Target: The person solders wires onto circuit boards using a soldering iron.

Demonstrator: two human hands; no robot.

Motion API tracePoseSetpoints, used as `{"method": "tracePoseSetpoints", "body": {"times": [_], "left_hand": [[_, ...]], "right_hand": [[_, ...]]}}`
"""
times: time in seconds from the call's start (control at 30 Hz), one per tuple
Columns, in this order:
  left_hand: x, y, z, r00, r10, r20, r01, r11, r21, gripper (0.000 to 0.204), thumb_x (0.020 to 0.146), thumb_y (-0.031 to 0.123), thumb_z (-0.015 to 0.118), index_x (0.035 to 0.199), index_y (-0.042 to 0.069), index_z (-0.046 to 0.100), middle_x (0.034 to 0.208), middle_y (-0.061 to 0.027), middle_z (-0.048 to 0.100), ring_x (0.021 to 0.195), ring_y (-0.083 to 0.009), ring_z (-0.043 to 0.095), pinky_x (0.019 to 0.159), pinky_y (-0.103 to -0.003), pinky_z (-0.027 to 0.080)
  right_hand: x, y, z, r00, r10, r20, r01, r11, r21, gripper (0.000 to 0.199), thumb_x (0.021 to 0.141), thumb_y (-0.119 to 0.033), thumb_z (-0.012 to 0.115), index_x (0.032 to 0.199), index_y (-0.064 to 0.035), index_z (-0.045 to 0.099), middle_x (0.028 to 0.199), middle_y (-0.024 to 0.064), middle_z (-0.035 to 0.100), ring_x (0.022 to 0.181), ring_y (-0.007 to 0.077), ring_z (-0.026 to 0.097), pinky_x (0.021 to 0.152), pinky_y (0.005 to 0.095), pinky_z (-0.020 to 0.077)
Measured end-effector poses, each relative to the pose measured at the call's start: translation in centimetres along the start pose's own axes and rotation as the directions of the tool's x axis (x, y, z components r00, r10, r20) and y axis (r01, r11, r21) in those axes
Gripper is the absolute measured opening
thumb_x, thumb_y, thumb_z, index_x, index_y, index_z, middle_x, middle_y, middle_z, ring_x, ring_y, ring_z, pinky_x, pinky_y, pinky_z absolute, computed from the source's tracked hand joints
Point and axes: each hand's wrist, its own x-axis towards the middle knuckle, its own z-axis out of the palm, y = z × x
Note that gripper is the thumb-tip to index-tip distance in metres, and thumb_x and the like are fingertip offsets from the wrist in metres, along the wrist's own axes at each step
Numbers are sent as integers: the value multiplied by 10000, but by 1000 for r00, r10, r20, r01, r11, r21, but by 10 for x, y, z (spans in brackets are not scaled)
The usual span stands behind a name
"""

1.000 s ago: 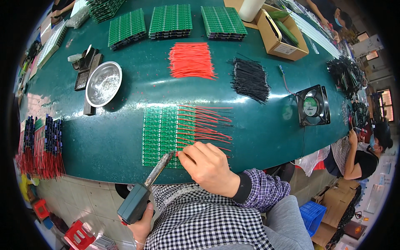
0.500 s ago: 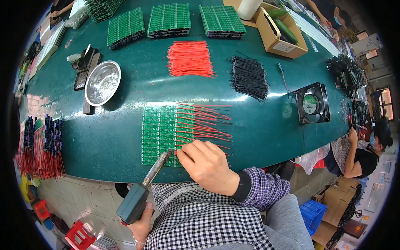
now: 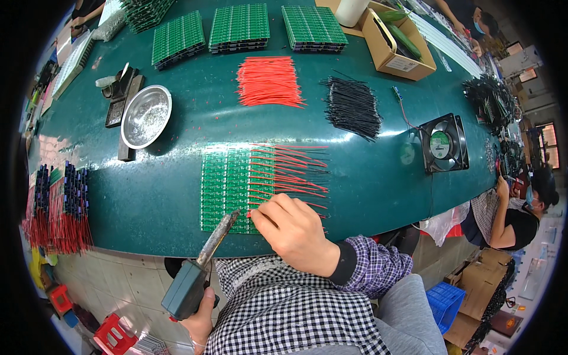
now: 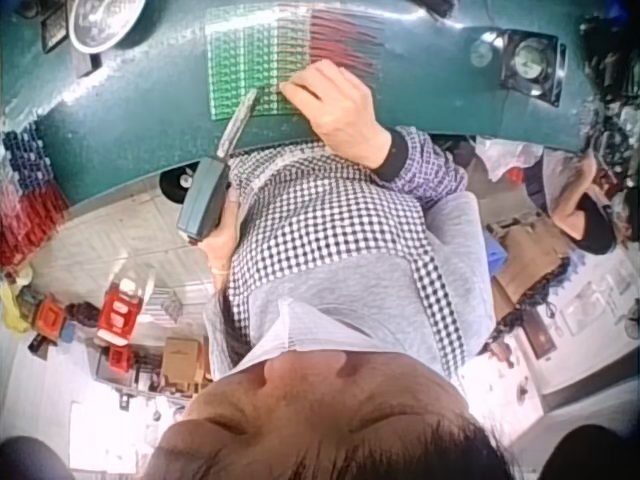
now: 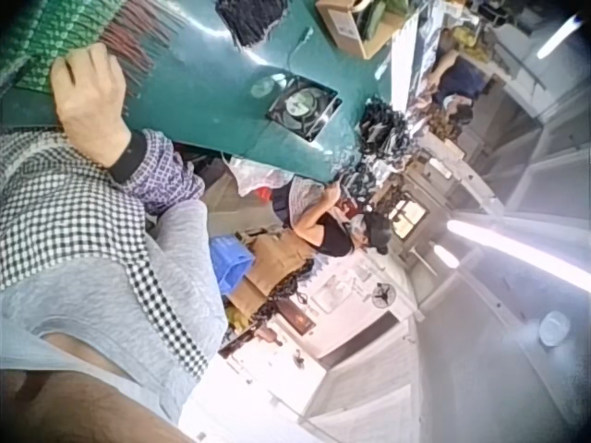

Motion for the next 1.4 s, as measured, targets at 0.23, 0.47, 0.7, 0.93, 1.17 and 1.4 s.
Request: {"method": "tracePoseSetpoints", "body": {"times": [0.23, 0.47, 0.7, 0.93, 1.17, 1.4], "left_hand": [[-2, 0, -1, 1000, -29, -8, 29, 1000, -2, 250, 701, 39, 808, 912, -62, 719, 814, -144, 695, 643, -210, 669, 577, -308, 515], [3, 9, 2, 997, 81, -3, -81, 996, 25, 230, 683, 6, 791, 890, -61, 715, 812, -158, 694, 630, -246, 677, 562, -324, 515], [3, 6, 3, 994, 105, 32, -106, 993, 58, 218, 678, 1, 785, 874, -55, 710, 791, -155, 681, 608, -250, 660, 544, -329, 499], [3, 2, 3, 989, 139, 41, -141, 989, 52, 196, 686, 9, 780, 858, -48, 704, 749, -139, 648, 571, -253, 625, 521, -338, 474], [-9, -14, -3, 996, 86, 18, -87, 996, 34, 194, 683, 12, 778, 855, -48, 712, 752, -144, 648, 570, -254, 631, 512, -333, 472], [-8, -7, -2, 999, 52, -2, -52, 999, 9, 199, 678, 10, 783, 854, -50, 712, 764, -147, 657, 582, -244, 642, 526, -326, 486]], "right_hand": [[-4, -7, -6, 1000, 9, 8, -9, 999, 31, 248, 746, -53, 709, 982, 25, 719, 901, 62, 653, 801, 187, 636, 651, 301, 497], [-5, -5, -4, 999, -1, 41, 0, 1000, 8, 236, 755, -52, 700, 977, 26, 720, 882, 56, 640, 796, 184, 626, 641, 305, 483], [-5, -6, -3, 999, -19, 40, 19, 1000, -12, 251, 750, -62, 685, 982, 28, 721, 875, 60, 634, 792, 189, 622, 644, 308, 479], [-4, -8, -3, 999, -5, 46, 7, 999, -39, 262, 731, -59, 706, 981, 11, 739, 897, 59, 685, 763, 178, 654, 631, 293, 501], [-5, -8, -1, 1000, -19, 22, 20, 999, -41, 213, 746, -55, 699, 942, 24, 715, 852, 54, 621, 771, 184, 614, 635, 303, 477], [-4, -9, -1, 999, 6, 39, -4, 999, -44, 248, 730, -48, 718, 972, 3, 736, 886, 54, 673, 758, 179, 647, 621, 295, 490]]}}
